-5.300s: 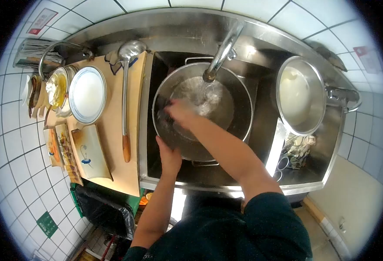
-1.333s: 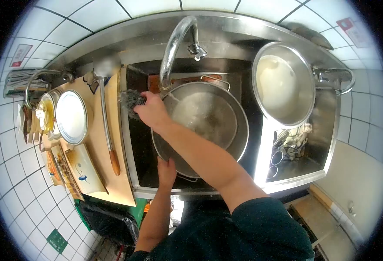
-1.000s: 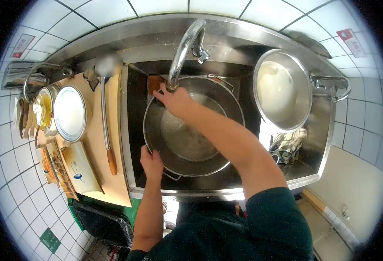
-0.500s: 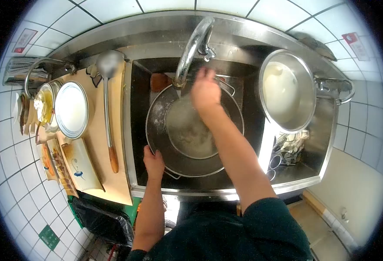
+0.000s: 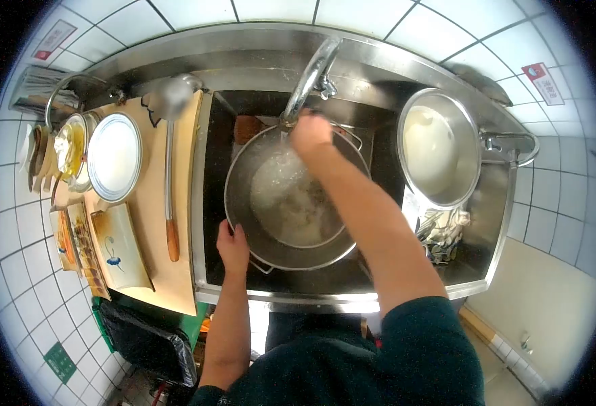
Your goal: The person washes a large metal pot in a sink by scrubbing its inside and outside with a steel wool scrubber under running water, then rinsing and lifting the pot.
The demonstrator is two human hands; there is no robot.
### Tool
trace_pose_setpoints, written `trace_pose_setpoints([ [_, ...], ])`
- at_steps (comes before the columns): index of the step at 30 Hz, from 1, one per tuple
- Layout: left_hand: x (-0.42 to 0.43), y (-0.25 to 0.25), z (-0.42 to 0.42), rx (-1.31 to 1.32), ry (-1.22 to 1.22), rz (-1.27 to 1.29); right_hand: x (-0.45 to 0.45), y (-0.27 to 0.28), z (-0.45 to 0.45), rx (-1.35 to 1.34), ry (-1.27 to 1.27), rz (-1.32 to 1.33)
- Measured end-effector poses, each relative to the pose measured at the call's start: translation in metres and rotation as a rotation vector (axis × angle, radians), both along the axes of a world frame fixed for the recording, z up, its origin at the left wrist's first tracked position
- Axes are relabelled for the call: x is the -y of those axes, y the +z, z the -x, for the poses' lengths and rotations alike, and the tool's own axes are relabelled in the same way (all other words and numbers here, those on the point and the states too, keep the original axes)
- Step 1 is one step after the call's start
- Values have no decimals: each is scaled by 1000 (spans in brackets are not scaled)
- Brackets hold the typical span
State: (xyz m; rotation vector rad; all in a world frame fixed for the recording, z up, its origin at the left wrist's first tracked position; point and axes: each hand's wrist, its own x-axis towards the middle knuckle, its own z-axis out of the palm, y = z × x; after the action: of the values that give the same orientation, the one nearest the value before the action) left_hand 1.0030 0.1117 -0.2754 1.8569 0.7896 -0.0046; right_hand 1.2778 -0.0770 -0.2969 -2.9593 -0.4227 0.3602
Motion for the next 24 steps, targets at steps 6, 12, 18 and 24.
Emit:
trace_pose_setpoints([
  [6,15,12,9,28,-93,-88,13,53,23,144,-24,233],
  [12,11,12,3,-192,18,265,-72,16,72,28,610,-459],
  [18,6,46,-4,-289,-57,261,-52,19,124,-14,-517,-867],
  [24,8,73,-1,-283,-113,196,6,-74,47,-238,-1764,-1458],
])
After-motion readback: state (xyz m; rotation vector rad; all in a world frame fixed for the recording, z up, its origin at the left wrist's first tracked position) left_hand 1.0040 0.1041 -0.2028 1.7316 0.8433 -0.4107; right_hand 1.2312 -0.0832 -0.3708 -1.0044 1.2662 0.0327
